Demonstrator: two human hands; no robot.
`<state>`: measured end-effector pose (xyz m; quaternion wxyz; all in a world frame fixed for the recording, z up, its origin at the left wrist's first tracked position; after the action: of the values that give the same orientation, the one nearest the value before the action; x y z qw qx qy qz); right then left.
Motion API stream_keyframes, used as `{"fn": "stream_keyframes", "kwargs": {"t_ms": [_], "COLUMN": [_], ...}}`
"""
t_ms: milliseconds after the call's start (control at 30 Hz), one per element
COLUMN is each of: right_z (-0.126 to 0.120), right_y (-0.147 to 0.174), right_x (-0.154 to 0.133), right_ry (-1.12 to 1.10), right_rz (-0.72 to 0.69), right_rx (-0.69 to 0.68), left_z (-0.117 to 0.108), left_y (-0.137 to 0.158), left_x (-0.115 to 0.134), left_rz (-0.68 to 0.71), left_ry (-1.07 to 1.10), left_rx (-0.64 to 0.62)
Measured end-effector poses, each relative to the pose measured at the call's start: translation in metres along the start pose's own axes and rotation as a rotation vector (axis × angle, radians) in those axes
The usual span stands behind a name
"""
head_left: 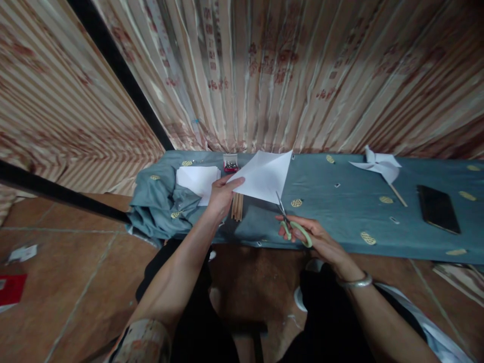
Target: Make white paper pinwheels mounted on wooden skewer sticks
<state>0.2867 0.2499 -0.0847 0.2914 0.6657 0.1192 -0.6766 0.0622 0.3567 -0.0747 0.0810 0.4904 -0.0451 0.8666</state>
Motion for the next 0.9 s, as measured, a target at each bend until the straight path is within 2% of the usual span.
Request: {"fn": "stream_keyframes", "kwargs": {"t_ms": [600, 767, 900], "right_z": [-0.005, -0.014, -0.023], "right_y": [0.005, 0.009, 0.018], "right_x": [0.006, 0.004, 0.002], "right_ry": [0.021, 0.089, 0.12], "right_rz": [0.036, 0.086, 0.109], "right_rx": [-0.007, -0.045, -0.006], "left_z": [0.01, 0.013, 0.017], "left_y": [0.003, -0.002, -0.008], "left_x": [-0.007, -0.011, -0.02], "left_rz": [-0.053, -0.043, -0.032], "left_ry": [0.02, 0.09, 0.11], "left_rx": [-0.023, -0.01, -0.009]}}
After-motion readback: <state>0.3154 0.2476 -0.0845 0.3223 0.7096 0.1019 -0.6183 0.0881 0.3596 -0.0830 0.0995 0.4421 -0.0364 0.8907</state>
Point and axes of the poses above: each hand's wrist, its own y-axis away from the middle knuckle, its own z-axis out of the palm, x = y × z, the point moved 4 cm from there along -y, towards the middle knuckle, and after that the axes turned 15 degrees about -x, right-handed, at the moved point
